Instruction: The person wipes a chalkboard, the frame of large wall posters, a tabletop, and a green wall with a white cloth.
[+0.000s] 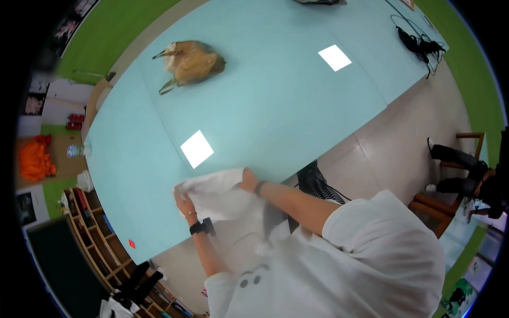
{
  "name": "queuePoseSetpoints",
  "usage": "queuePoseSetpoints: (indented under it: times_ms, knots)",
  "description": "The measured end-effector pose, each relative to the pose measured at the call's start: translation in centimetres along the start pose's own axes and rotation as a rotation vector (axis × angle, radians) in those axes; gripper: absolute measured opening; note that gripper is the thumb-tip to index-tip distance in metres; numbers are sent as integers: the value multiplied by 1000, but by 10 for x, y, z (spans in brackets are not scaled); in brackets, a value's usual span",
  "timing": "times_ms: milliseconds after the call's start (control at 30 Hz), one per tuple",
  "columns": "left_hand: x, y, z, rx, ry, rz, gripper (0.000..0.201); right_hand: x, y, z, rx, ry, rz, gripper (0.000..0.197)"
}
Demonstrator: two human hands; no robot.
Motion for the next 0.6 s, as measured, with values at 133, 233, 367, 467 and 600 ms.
queuePoseSetpoints:
  times_ms: [133, 233, 367, 467, 600]
  knots:
    - [101, -87, 35, 236, 149, 201, 56, -68, -61, -5, 67, -299, 456, 34]
    - [209, -190, 27, 305, 466, 369, 68, -103, -141, -9, 239, -151, 430, 27]
    - [299, -323, 55, 590, 413, 302, 65, -183, -210, -19, 41, -69, -106, 18]
    - [379, -452, 69, 813, 471, 320, 64, -245, -275, -36, 124, -58, -161, 21]
    - [476, -621, 24, 1005, 399, 221, 57, -340, -350, -70, 362, -336, 39, 24]
Point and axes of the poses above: each hand's wrist, its own z-axis towards the middle knuckle, its own x-axis out of the palm, y = z × x, the point moved 8 cm from there along z, towards the middle knuckle, and after that the axes turned 7 degrees about z, right-handed, at the moved point
